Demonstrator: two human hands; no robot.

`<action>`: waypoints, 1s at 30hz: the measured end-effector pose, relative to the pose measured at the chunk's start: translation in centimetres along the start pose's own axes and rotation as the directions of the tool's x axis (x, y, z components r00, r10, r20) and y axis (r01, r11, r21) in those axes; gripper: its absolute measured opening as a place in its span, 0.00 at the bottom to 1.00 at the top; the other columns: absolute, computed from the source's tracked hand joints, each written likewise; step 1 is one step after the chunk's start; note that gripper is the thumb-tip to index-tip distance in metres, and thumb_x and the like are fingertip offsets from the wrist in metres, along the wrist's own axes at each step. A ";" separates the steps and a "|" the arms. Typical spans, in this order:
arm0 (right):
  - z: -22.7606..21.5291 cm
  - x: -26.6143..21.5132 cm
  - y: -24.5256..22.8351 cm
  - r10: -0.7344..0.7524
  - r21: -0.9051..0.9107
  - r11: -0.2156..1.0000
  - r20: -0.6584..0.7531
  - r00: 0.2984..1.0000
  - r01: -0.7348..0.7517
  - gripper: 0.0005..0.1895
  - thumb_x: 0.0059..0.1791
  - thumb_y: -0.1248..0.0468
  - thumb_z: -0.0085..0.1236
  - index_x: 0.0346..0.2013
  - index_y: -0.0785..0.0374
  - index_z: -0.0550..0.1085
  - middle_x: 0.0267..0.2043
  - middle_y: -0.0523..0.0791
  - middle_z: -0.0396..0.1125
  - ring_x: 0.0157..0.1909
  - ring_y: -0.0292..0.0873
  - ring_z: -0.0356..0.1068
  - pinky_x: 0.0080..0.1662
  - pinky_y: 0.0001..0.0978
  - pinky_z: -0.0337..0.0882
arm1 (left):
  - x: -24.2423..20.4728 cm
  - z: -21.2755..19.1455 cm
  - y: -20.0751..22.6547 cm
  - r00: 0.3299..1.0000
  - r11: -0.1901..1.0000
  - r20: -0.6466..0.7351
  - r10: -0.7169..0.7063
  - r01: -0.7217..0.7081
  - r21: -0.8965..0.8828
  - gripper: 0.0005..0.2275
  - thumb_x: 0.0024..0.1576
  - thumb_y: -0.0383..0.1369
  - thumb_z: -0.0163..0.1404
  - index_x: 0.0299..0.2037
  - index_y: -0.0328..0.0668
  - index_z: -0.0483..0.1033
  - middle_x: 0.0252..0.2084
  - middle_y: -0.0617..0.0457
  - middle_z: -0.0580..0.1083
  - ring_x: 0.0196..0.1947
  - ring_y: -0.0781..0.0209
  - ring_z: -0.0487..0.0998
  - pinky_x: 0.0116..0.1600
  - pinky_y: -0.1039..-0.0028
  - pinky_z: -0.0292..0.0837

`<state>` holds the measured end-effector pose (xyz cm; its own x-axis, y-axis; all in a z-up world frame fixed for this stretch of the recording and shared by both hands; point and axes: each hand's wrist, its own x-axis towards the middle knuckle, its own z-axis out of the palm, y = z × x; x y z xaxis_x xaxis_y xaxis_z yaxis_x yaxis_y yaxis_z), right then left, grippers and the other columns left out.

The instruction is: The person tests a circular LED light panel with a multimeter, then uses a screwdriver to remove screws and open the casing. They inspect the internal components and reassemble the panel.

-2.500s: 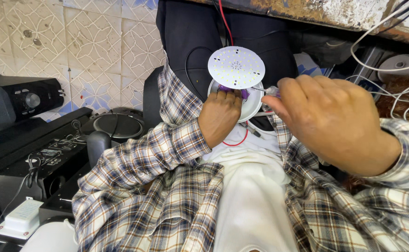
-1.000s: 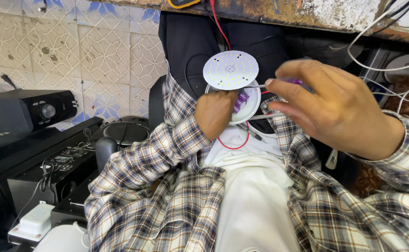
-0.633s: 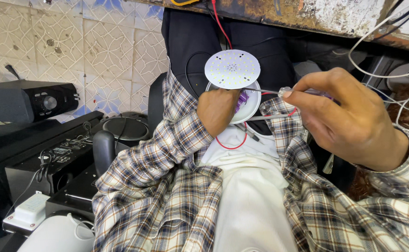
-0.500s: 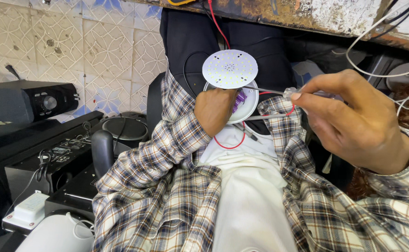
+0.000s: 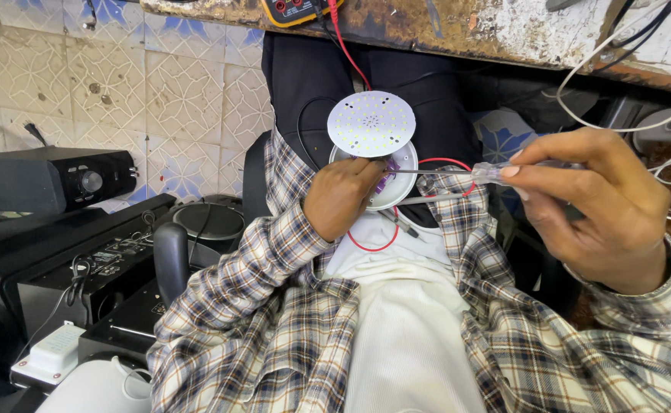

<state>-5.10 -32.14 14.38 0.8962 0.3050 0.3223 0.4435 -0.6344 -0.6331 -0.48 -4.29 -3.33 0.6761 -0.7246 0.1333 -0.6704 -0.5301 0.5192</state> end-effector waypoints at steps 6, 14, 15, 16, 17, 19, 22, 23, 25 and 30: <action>-1.5 -2.7 1.8 0.127 0.088 0.989 -0.140 0.982 -0.115 0.03 0.59 0.77 0.55 0.46 0.79 0.72 0.51 0.66 0.67 0.50 0.56 0.70 0.55 0.41 0.70 | 1.2 -4.5 1.8 1.000 0.987 -0.019 -0.023 0.020 -0.160 0.05 0.65 0.28 0.47 0.46 0.36 0.73 0.29 0.47 0.69 0.26 0.44 0.71 0.31 0.55 0.64; 1.5 -3.9 7.3 0.160 0.048 0.986 -0.527 0.835 -0.159 0.21 0.69 0.69 0.49 0.54 0.96 0.65 0.62 0.78 0.61 0.53 0.75 0.71 0.50 0.55 0.78 | 9.0 -7.4 -0.3 0.997 0.998 -0.050 -0.064 0.065 0.022 0.09 0.66 0.35 0.40 0.44 0.42 0.73 0.31 0.46 0.74 0.29 0.38 0.76 0.29 0.48 0.64; 2.2 -2.5 7.4 0.113 0.020 0.992 -0.583 0.805 -0.125 0.17 0.67 0.69 0.55 0.50 0.87 0.65 0.56 0.69 0.60 0.52 0.67 0.69 0.49 0.53 0.80 | 10.4 -6.6 -1.5 0.994 0.986 -0.084 -0.070 0.082 0.143 0.06 0.64 0.34 0.43 0.40 0.43 0.72 0.30 0.47 0.74 0.27 0.40 0.77 0.26 0.50 0.65; 2.6 -1.0 7.6 0.057 -0.018 0.996 -0.633 0.772 -0.088 0.15 0.64 0.69 0.61 0.45 0.78 0.65 0.51 0.60 0.59 0.50 0.59 0.67 0.48 0.52 0.82 | 12.1 -5.6 -2.7 0.990 0.961 -0.125 -0.071 0.102 0.257 0.05 0.62 0.33 0.46 0.35 0.45 0.72 0.30 0.48 0.75 0.25 0.41 0.78 0.24 0.51 0.66; 3.5 -0.5 7.8 0.047 -0.029 0.996 -0.634 0.772 -0.084 0.15 0.64 0.69 0.61 0.45 0.78 0.65 0.51 0.60 0.59 0.50 0.59 0.67 0.48 0.52 0.82 | 13.0 -4.3 -3.9 0.989 0.962 -0.134 -0.065 0.097 0.254 0.05 0.62 0.33 0.46 0.35 0.45 0.72 0.30 0.48 0.75 0.25 0.41 0.78 0.24 0.51 0.66; 5.6 0.7 8.2 0.058 -0.051 0.991 -0.674 0.737 -0.125 0.12 0.57 0.80 0.61 0.39 0.73 0.64 0.48 0.54 0.55 0.50 0.54 0.61 0.46 0.46 0.76 | 15.0 -2.0 -6.4 0.979 0.841 -0.205 -0.014 0.122 0.527 0.06 0.49 0.29 0.52 0.36 0.50 0.71 0.30 0.54 0.74 0.25 0.52 0.78 0.21 0.61 0.67; 7.7 1.0 10.4 0.008 -0.170 0.971 -0.682 0.731 -0.169 0.13 0.55 0.74 0.63 0.36 0.70 0.65 0.45 0.54 0.57 0.48 0.55 0.61 0.48 0.45 0.67 | 17.4 -1.1 -7.2 0.987 0.766 -0.122 -0.109 0.161 0.623 0.03 0.55 0.30 0.51 0.37 0.51 0.74 0.30 0.54 0.78 0.26 0.51 0.81 0.22 0.64 0.71; 8.0 1.2 11.2 0.008 -0.170 0.970 -0.688 0.726 -0.172 0.13 0.55 0.74 0.63 0.36 0.70 0.65 0.45 0.54 0.57 0.48 0.55 0.61 0.48 0.45 0.67 | 18.1 -0.5 -8.1 0.987 0.764 -0.120 -0.103 0.156 0.626 0.03 0.55 0.30 0.51 0.37 0.51 0.74 0.30 0.54 0.78 0.26 0.51 0.81 0.22 0.64 0.71; 8.6 0.9 12.6 -0.049 -0.232 0.966 -0.604 0.795 -0.117 0.14 0.51 0.82 0.66 0.36 0.73 0.67 0.45 0.58 0.58 0.47 0.57 0.62 0.46 0.47 0.69 | 19.3 1.1 -9.4 0.988 0.687 -0.076 -0.133 0.147 0.712 0.03 0.59 0.30 0.47 0.39 0.51 0.74 0.32 0.55 0.78 0.24 0.57 0.81 0.20 0.68 0.68; 8.8 1.6 12.9 -0.080 -0.256 0.964 -0.523 0.848 -0.067 0.12 0.53 0.84 0.66 0.36 0.76 0.69 0.44 0.58 0.58 0.44 0.55 0.62 0.42 0.43 0.68 | 19.3 -0.6 -8.9 0.978 0.765 0.006 -0.208 0.158 0.624 0.13 0.47 0.27 0.61 0.42 0.45 0.75 0.38 0.51 0.78 0.29 0.55 0.83 0.25 0.66 0.76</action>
<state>2.14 -33.53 0.54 0.7191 -0.0623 0.6921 0.3648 -0.8139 -0.4523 18.71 -13.32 -4.83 0.7986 -0.6015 0.0175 -0.5965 -0.7952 -0.1089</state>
